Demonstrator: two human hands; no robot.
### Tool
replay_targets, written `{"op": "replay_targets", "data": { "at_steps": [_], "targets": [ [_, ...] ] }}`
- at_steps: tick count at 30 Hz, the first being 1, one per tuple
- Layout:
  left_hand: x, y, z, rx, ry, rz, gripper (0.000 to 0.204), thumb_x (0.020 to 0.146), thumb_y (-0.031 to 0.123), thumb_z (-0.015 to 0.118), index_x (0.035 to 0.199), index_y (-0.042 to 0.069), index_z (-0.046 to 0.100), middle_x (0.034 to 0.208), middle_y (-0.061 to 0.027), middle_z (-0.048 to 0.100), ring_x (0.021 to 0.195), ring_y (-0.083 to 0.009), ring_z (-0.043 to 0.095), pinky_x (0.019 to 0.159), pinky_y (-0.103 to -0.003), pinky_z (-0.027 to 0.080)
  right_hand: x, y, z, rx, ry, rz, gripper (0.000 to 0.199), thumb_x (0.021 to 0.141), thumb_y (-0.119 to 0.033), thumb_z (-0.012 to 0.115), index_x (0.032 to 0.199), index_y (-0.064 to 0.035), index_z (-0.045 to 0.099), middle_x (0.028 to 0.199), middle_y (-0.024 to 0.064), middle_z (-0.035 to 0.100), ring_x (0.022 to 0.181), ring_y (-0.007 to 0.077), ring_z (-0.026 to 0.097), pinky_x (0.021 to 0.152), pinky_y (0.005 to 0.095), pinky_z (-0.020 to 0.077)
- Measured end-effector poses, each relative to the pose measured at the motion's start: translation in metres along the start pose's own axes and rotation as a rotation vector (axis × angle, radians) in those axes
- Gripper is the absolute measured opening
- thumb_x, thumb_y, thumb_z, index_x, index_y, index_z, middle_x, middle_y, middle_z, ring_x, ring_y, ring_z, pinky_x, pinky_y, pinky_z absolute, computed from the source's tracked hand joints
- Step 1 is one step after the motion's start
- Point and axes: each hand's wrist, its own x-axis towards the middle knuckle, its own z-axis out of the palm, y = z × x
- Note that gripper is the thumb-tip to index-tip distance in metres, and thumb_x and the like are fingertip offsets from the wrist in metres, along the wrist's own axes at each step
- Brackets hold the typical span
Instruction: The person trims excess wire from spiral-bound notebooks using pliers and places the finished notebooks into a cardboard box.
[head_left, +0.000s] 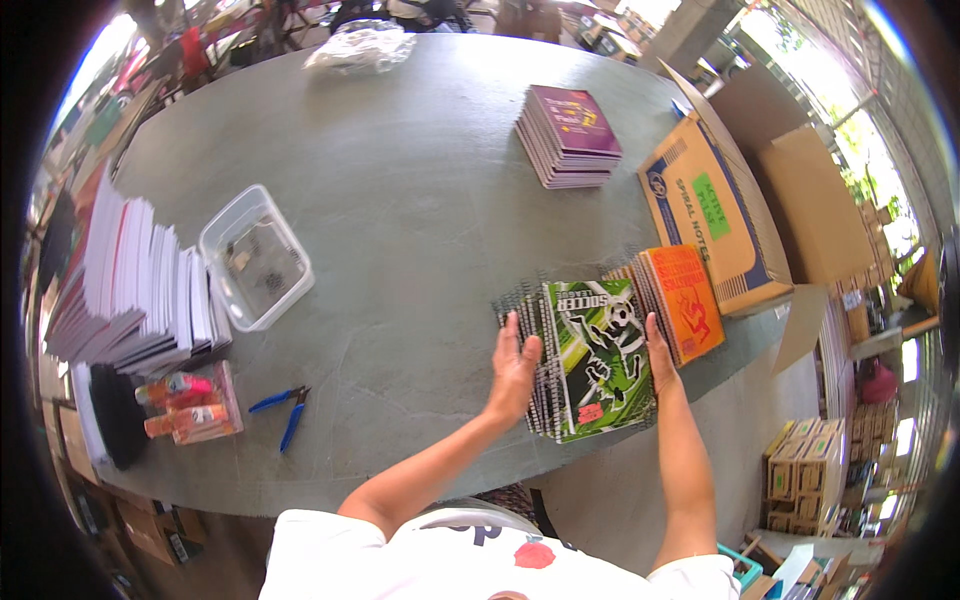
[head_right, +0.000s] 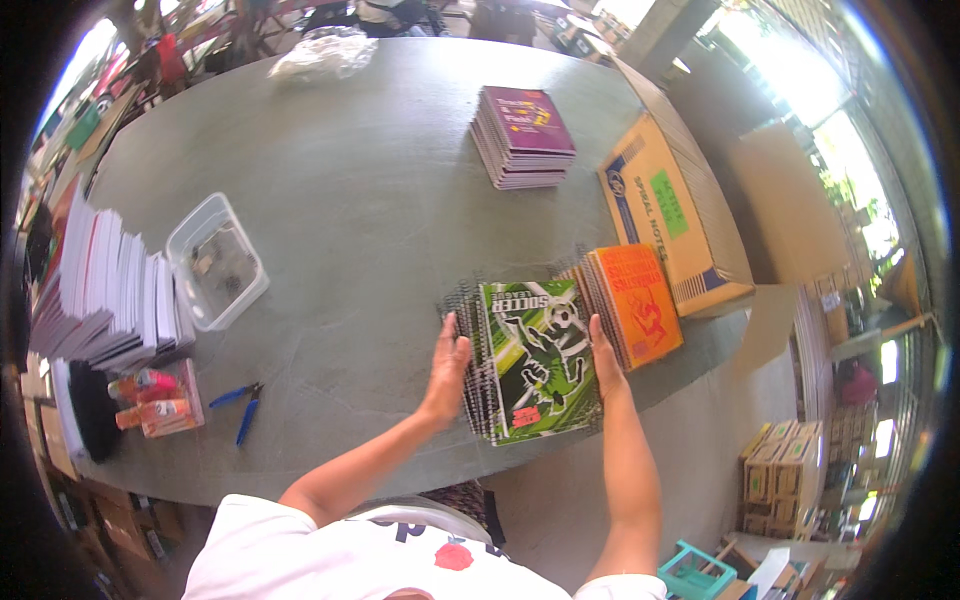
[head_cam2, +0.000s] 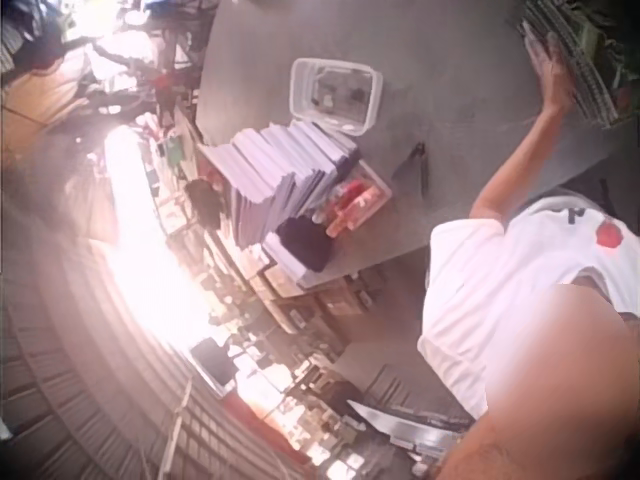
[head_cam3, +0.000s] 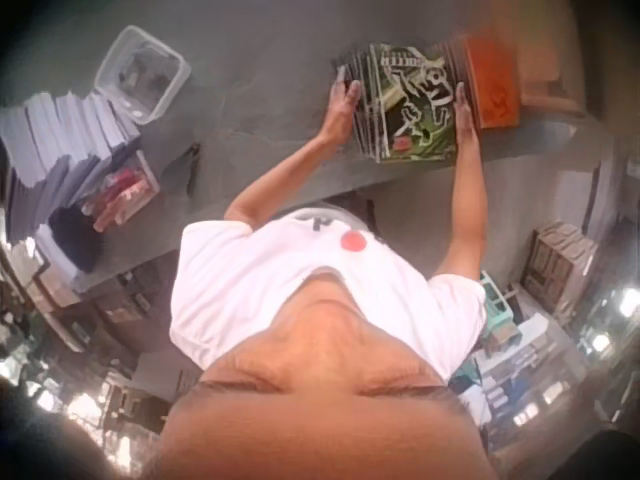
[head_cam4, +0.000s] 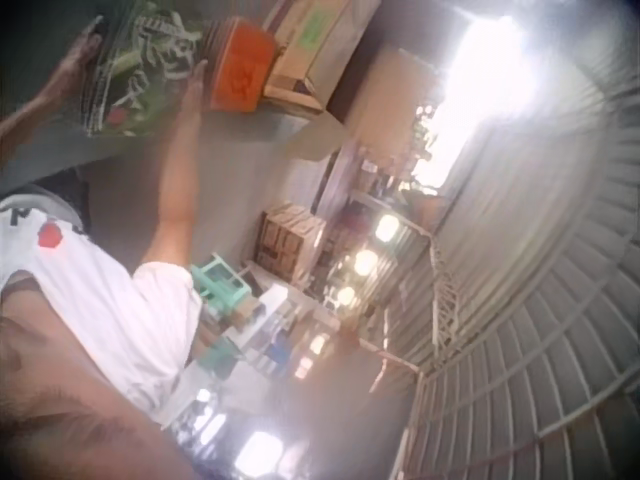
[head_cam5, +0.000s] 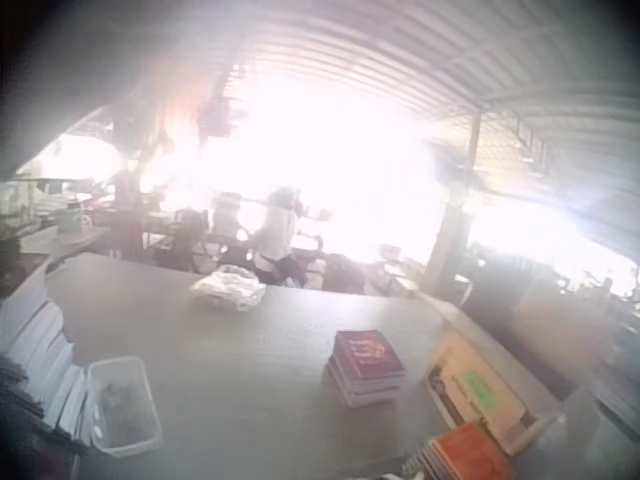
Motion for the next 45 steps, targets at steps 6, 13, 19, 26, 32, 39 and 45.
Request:
{"op": "replay_targets", "data": {
  "at_steps": [6,13,19,26,32,39,45],
  "targets": [
    [-0.029,0.002,0.013,0.024,0.162,-0.008,0.079,0.087,0.063,0.030,0.144,0.013,0.009,0.145,-0.0285,0.001,0.136,-0.0380,-0.004,0.108,-0.046,0.000,0.005,0.002,0.028,0.083,-0.209,-0.019,0.073,0.082,-0.063,0.045,0.128,-0.0056,0.045,0.122,0.0091,0.054,0.106,0.0207,0.053,0.090,0.0337,0.0433],
    [-0.052,0.020,-0.064,-0.075,0.361,0.132,0.081,0.089,0.056,0.036,0.142,0.002,0.006,0.148,-0.0200,0.001,0.137,-0.0330,-0.007,0.108,-0.042,-0.001,0.035,0.002,0.130,-0.256,-0.269,0.177,0.071,0.080,-0.062,0.050,0.126,-0.0084,0.048,0.118,0.0078,0.057,0.102,0.0209,0.056,0.087,0.0340,0.0444],
    [-0.071,0.015,-0.086,-0.075,0.616,0.184,0.081,0.088,0.049,0.045,0.141,0.000,0.009,0.146,-0.0222,0.004,0.136,-0.0348,-0.004,0.108,-0.043,0.001,0.030,-0.004,0.185,-0.442,-0.352,0.248,0.065,0.077,-0.055,0.060,0.123,-0.0092,0.051,0.117,0.0083,0.057,0.101,0.0208,0.057,0.086,0.0348,0.0449],
    [-0.106,0.040,-0.166,0.197,0.202,0.014,0.071,0.084,0.044,0.053,0.139,0.008,0.025,0.144,-0.0223,0.015,0.136,-0.0349,0.009,0.109,-0.045,0.005,0.022,-0.037,0.209,-0.799,-0.404,-0.152,0.086,0.074,-0.044,0.067,0.138,-0.0025,0.028,0.140,0.0168,0.031,0.129,0.0267,0.029,0.104,0.0365,0.0275],
    [-0.163,0.034,-0.322,1.348,0.361,0.102,0.071,0.074,0.048,0.062,0.132,0.011,0.041,0.137,-0.0224,0.031,0.128,-0.0382,0.028,0.106,-0.049,0.018,-0.015,-0.021,0.364,-2.057,-0.520,-0.743,0.088,0.067,-0.051,0.070,0.132,-0.0012,0.038,0.136,0.0191,0.039,0.131,0.0294,0.028,0.109,0.0445,0.0175],
    [-0.150,0.029,-0.324,1.215,0.205,0.062,0.068,0.073,0.041,0.064,0.128,0.006,0.043,0.106,-0.0175,0.049,0.106,-0.0343,0.046,0.093,-0.045,0.037,-0.005,0.023,0.460,-2.676,-0.538,-0.112,0.068,0.057,-0.051,0.076,0.105,-0.0032,0.063,0.107,0.0158,0.062,0.103,0.0269,0.059,0.089,0.0391,0.0454],
    [-0.130,0.033,-0.307,0.941,0.349,0.135,0.042,0.070,0.024,0.066,0.104,0.003,0.055,0.094,-0.0142,0.052,0.089,-0.0322,0.054,0.078,-0.042,0.044,0.046,0.044,0.453,-2.796,-0.821,-0.103,0.060,0.055,-0.041,0.080,0.099,-0.0033,0.065,0.099,0.0143,0.065,0.091,0.0288,0.063,0.077,0.0381,0.0507]
  ]
}}
